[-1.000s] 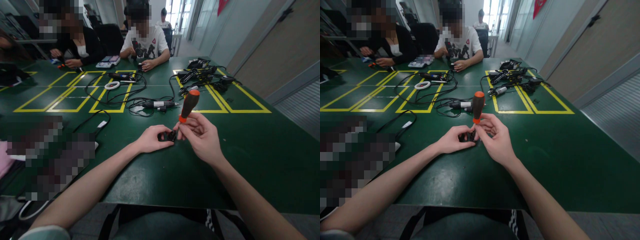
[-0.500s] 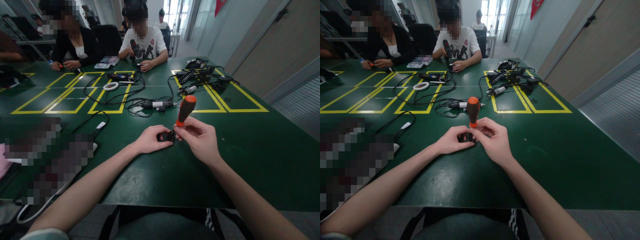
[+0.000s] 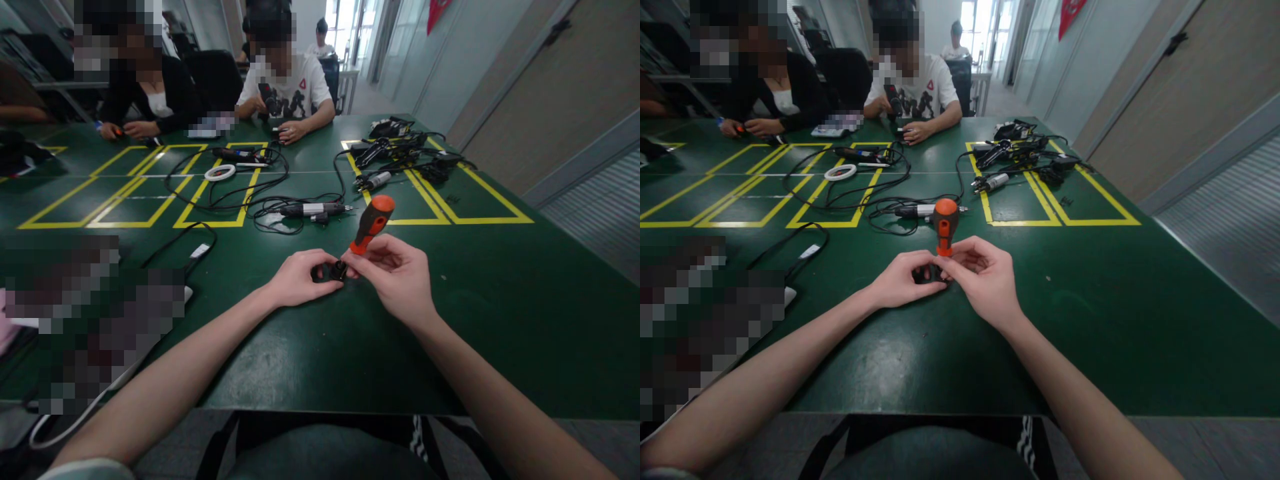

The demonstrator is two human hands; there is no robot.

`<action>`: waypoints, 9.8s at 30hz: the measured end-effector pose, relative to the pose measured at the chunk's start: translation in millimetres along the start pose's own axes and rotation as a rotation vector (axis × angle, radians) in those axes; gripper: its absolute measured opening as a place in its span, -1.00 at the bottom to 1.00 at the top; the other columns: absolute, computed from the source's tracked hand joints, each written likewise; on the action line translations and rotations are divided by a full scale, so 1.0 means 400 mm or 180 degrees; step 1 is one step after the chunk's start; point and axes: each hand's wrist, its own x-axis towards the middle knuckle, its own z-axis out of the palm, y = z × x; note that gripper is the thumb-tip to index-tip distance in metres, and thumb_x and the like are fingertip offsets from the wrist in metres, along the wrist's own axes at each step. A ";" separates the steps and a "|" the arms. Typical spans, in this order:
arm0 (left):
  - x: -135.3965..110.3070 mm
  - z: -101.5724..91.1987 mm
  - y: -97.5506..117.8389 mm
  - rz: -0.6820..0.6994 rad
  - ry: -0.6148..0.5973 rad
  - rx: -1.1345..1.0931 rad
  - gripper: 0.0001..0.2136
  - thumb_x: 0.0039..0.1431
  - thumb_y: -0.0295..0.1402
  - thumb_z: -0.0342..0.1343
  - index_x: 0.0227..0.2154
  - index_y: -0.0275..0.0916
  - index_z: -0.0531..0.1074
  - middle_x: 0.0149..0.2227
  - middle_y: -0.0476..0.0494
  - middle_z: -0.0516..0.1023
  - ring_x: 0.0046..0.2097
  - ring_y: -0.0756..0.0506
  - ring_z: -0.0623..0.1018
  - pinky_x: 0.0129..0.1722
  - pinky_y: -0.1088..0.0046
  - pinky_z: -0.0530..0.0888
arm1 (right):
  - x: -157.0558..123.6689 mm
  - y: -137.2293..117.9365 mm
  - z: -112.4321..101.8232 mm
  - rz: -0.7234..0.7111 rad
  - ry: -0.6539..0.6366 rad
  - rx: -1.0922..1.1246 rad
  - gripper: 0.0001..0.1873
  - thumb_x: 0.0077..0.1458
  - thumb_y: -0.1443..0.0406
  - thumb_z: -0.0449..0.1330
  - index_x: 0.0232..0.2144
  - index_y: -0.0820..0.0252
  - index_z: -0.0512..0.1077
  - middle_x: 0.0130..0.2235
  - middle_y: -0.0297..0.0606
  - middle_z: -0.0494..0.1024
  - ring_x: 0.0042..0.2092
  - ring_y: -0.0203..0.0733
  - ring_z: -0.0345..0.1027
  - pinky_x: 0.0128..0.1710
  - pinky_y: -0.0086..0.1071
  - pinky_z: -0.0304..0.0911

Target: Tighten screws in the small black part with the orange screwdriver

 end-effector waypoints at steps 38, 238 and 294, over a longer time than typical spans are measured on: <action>0.004 0.002 -0.007 0.0128 0.0006 0.0088 -0.79 0.19 -0.32 0.34 -0.13 -0.23 0.60 -0.17 -0.12 0.67 -0.12 -0.14 0.60 -0.06 0.34 0.50 | 0.004 -0.001 0.000 -0.0319 -0.0199 -0.0151 -0.76 0.10 0.12 0.49 -0.39 0.12 0.60 -0.37 -0.33 0.61 -0.44 -0.30 0.43 -0.42 -0.37 0.46; -0.002 -0.003 -0.006 0.0094 -0.0001 -0.0010 -0.86 0.22 -0.31 0.30 -0.21 -0.23 0.56 -0.20 -0.10 0.62 -0.18 -0.11 0.57 -0.12 0.36 0.48 | -0.004 0.020 0.008 -0.0002 -0.0043 -0.0005 -0.73 0.04 0.16 0.52 -0.26 0.15 0.62 -0.34 -0.26 0.72 -0.35 -0.17 0.62 -0.25 -0.26 0.60; -0.003 -0.003 -0.009 0.0103 -0.0038 0.0109 -0.83 0.23 -0.29 0.31 -0.19 -0.24 0.56 -0.21 -0.10 0.62 -0.17 -0.11 0.58 -0.13 0.37 0.48 | -0.002 0.017 0.009 -0.0053 0.0104 0.0108 -0.78 0.06 0.22 0.48 -0.26 0.15 0.58 -0.31 -0.26 0.74 -0.39 -0.26 0.56 -0.42 -0.41 0.47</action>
